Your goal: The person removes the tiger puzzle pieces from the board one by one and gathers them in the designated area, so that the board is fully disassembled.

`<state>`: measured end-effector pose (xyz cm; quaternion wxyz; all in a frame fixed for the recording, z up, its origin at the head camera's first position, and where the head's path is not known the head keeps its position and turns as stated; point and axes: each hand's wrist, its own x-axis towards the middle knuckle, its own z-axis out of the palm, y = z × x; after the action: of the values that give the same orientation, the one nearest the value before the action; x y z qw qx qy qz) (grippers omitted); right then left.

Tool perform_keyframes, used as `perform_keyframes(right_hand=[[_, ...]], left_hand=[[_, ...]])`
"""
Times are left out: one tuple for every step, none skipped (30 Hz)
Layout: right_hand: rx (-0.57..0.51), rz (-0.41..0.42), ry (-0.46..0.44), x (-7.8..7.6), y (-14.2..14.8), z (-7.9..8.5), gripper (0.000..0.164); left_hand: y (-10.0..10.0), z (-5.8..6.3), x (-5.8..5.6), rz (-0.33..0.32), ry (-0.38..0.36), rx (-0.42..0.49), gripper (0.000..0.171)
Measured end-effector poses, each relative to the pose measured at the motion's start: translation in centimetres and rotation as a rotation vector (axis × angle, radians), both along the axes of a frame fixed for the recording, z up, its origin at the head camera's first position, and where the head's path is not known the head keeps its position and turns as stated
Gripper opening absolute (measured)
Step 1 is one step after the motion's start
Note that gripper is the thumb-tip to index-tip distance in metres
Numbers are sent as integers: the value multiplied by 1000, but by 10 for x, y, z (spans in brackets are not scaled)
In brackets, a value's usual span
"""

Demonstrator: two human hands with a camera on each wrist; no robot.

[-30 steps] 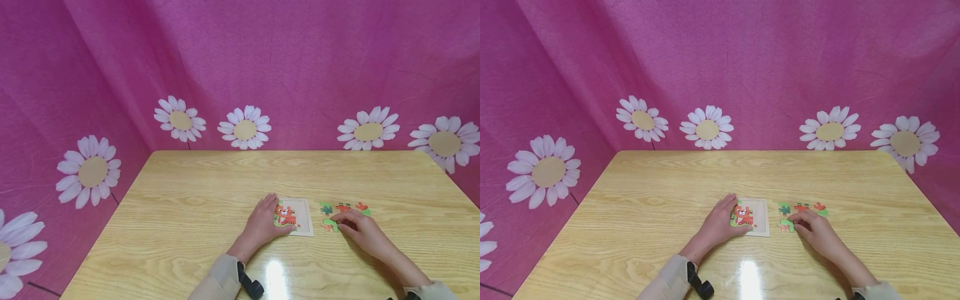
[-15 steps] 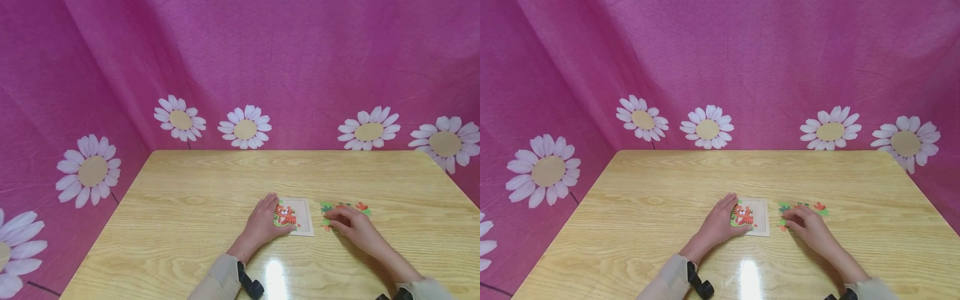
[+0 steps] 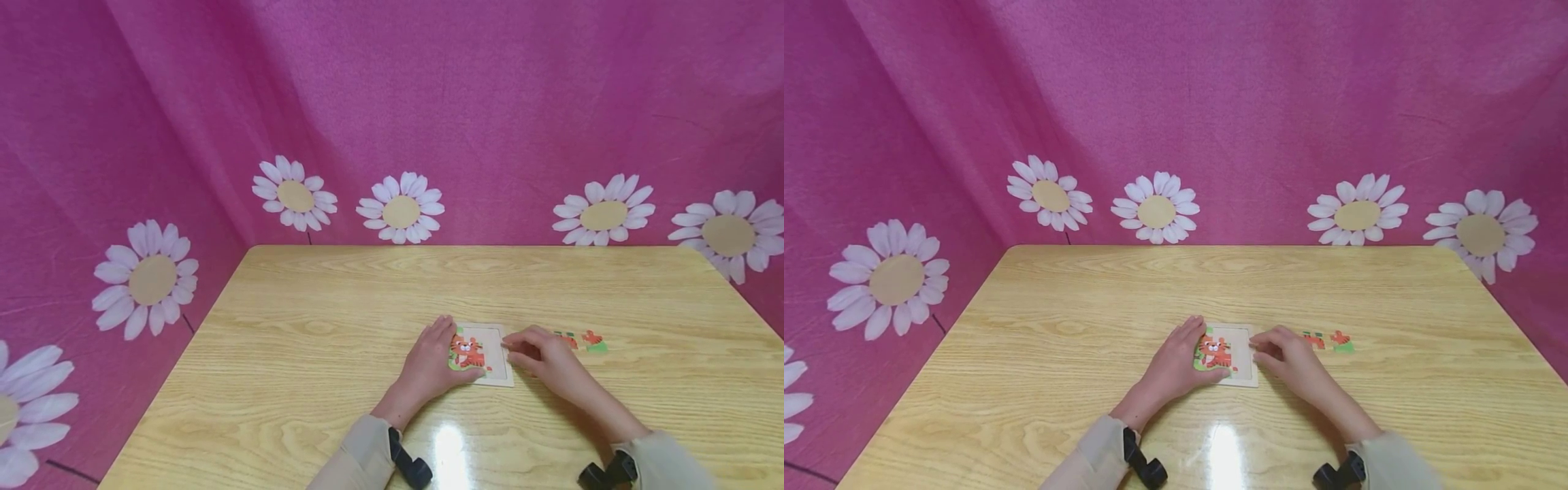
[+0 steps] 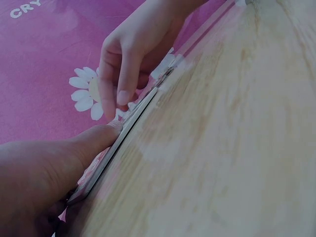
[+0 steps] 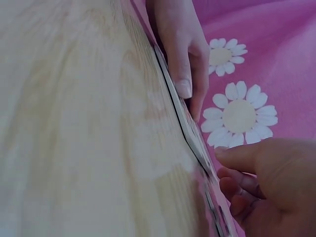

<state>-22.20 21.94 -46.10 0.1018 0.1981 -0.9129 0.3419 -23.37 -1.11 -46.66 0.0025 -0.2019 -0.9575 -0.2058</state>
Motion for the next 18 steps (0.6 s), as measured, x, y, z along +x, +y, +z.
perform_keyframes(right_hand=[[0, 0, -19, -1, -2, 0, 22], [-1, 5, -34, -2, -4, 0, 23], [-4, 10, -47, -4, -7, 0, 24], [-1, 13, -57, -4, -9, 0, 24], [-2, 18, -59, -5, -11, 0, 25], [-2, 20, -63, -6, -13, 0, 25], [-3, 24, -60, -7, -15, 1, 24], [-5, 31, -54, -8, -17, 1, 24], [-4, 36, -47, -9, -19, 1, 23], [-5, 41, -46, -10, -21, 1, 22], [-6, 44, -45, -11, -23, 2, 22], [-7, 50, -47, -13, -25, 2, 22], [-9, 55, -50, -14, -27, 2, 22], [-11, 59, -58, -15, -30, 2, 21], [-10, 61, -68, -16, -32, 1, 22], [-8, 63, -76, -17, -34, 1, 22], [-6, 66, -83, -18, -35, 1, 22], [-6, 70, -89, -19, -37, 0, 22]], left_hand=[[0, 0, 0, -1, -1, 3, 92], [0, 0, 0, -2, -2, 4, 92], [0, 0, -1, -3, -1, 4, 92], [0, 0, -1, -3, -3, 4, 92], [0, 0, -1, -4, -2, 3, 92], [0, 0, -1, -4, 0, 3, 92], [0, 0, -1, -5, 1, 2, 92], [0, 0, -1, -5, 5, 0, 91], [0, 0, -1, -6, 9, -1, 91], [-1, 0, -1, -7, 13, -1, 91], [-1, -1, -1, -8, 18, -2, 91], [-1, -1, -1, -10, 23, -4, 91], [-1, -1, -1, -11, 25, -4, 91], [-1, -1, -1, -12, 29, -3, 91], [-1, -1, -1, -13, 31, -4, 90], [-1, -1, -1, -14, 33, -4, 90], [-1, -2, -1, -15, 37, -3, 89], [-1, -2, -2, -17, 40, -1, 89]])
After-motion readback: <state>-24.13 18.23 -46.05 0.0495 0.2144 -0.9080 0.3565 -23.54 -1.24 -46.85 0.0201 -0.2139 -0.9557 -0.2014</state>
